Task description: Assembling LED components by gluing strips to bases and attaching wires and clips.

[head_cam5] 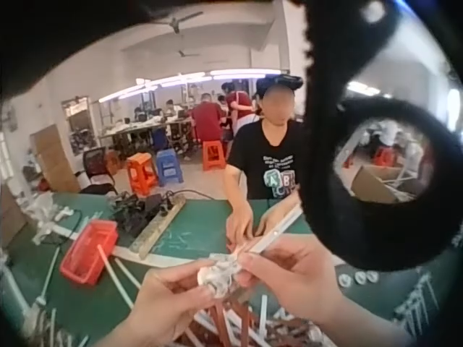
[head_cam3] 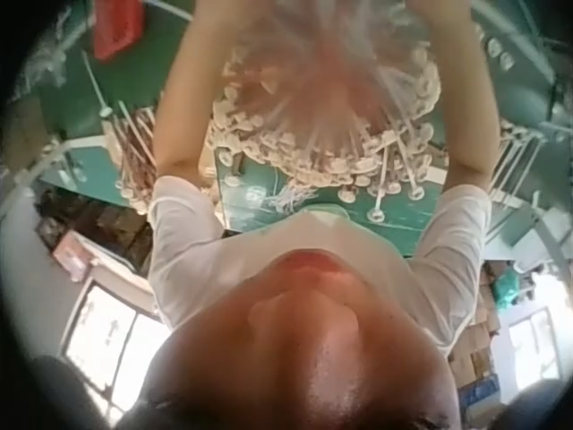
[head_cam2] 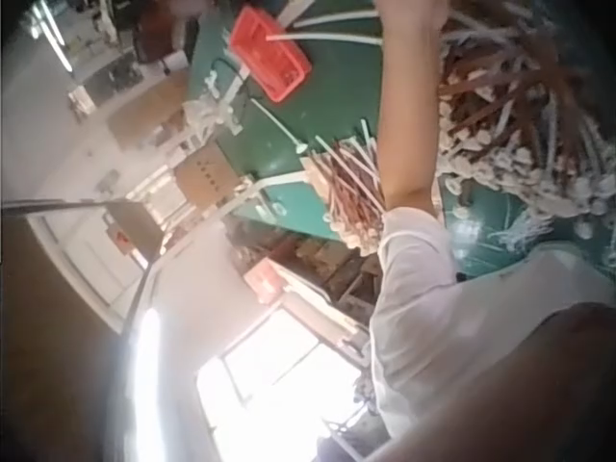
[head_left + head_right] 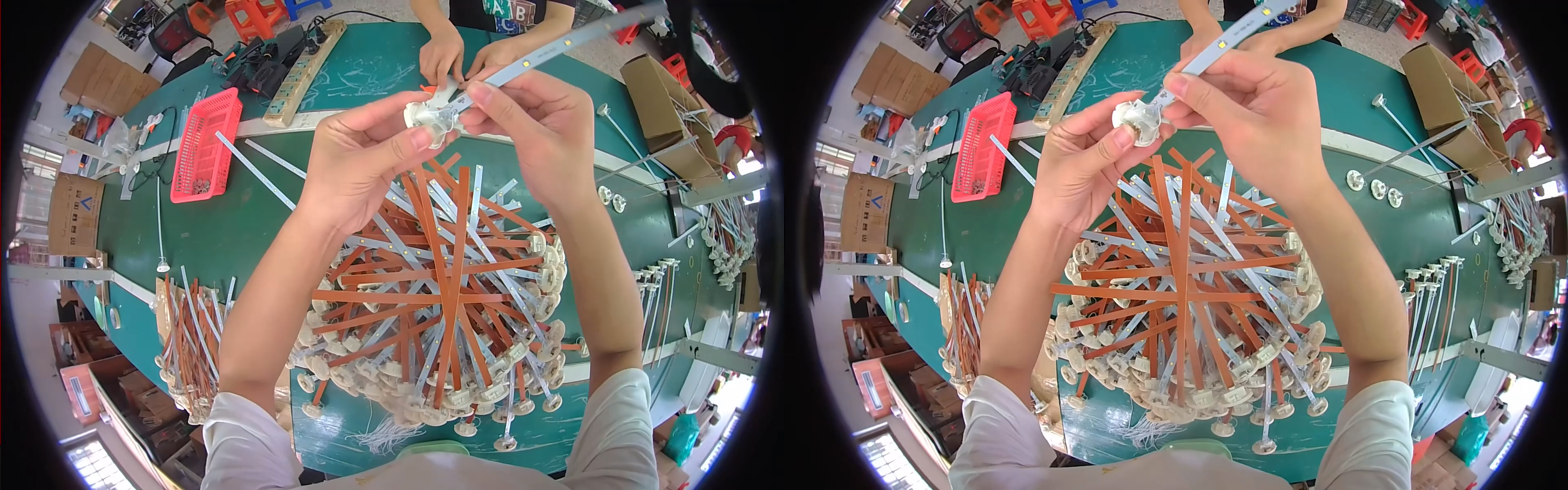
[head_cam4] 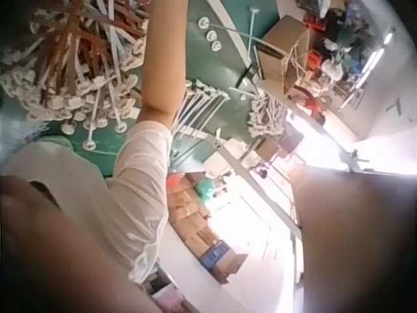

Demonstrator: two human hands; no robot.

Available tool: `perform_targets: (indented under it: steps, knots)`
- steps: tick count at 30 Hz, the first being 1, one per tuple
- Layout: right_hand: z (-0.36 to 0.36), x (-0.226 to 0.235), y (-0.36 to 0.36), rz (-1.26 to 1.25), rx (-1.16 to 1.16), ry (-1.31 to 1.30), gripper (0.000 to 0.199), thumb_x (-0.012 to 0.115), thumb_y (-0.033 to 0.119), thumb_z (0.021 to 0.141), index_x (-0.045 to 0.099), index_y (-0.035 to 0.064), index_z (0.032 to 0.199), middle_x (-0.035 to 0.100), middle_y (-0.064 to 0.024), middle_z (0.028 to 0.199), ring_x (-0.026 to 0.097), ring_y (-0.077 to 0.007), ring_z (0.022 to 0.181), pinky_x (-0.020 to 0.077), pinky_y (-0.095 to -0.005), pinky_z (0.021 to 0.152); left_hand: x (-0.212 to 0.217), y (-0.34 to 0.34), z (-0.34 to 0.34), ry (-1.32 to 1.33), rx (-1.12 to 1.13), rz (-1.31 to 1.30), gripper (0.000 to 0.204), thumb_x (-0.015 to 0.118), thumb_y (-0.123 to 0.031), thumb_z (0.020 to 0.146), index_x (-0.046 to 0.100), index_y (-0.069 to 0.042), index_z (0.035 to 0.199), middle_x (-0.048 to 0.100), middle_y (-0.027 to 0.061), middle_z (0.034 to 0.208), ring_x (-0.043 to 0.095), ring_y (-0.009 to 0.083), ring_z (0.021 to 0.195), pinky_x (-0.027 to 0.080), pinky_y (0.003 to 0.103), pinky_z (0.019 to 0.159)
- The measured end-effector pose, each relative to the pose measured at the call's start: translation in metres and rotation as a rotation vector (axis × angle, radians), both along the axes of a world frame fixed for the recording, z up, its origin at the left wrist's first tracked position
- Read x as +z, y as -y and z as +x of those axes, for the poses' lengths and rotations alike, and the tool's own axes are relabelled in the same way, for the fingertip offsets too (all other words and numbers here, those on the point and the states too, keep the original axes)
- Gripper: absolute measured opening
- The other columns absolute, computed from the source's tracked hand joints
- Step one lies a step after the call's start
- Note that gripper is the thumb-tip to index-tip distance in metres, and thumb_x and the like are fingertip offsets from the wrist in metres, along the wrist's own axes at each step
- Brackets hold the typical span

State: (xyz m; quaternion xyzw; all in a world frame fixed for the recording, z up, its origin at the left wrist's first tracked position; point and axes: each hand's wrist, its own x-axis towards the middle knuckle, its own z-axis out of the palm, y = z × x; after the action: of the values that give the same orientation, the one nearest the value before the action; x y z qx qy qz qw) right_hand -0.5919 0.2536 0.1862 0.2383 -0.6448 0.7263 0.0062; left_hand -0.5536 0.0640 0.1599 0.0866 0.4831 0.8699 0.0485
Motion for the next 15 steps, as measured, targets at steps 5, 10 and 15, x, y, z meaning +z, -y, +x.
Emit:
perform_targets:
  steps: [5, 10, 15]
  knots:
    - [0.009, -0.003, 0.006, -0.135, -0.066, -0.022, 0.015, 0.065, 0.002, 0.088, 0.067, -0.0073, 0.100, 0.070, -0.0136, 0.084, 0.069, -0.0164, 0.074, 0.0596, -0.0278, 0.072, -0.001, -0.005, 0.002, 0.000, -0.001, 0.122, 0.037, 0.069, -0.001, 0.085, 0.060, 0.003, 0.121, 0.067, 0.0145, 0.107, 0.068, 0.0218, 0.097, 0.057, 0.032, 0.088]
    - [0.014, 0.003, 0.003, -0.046, -0.167, -0.089, 0.012, 0.066, 0.001, 0.088, 0.068, -0.0072, 0.096, 0.070, -0.0120, 0.081, 0.069, -0.0132, 0.072, 0.0570, -0.0243, 0.066, 0.006, -0.007, 0.003, 0.025, -0.037, 0.101, 0.036, 0.069, -0.001, 0.085, 0.060, 0.003, 0.120, 0.068, 0.0153, 0.103, 0.068, 0.0228, 0.096, 0.057, 0.032, 0.088]
    - [0.019, 0.008, -0.001, -0.002, -0.189, -0.099, 0.012, 0.065, 0.002, 0.088, 0.068, -0.0067, 0.096, 0.070, -0.0106, 0.080, 0.068, -0.0121, 0.070, 0.0572, -0.0243, 0.065, 0.009, -0.006, 0.002, -0.017, -0.058, 0.002, 0.036, 0.067, 0.000, 0.086, 0.058, 0.004, 0.121, 0.066, 0.0155, 0.108, 0.066, 0.0228, 0.100, 0.056, 0.035, 0.091]
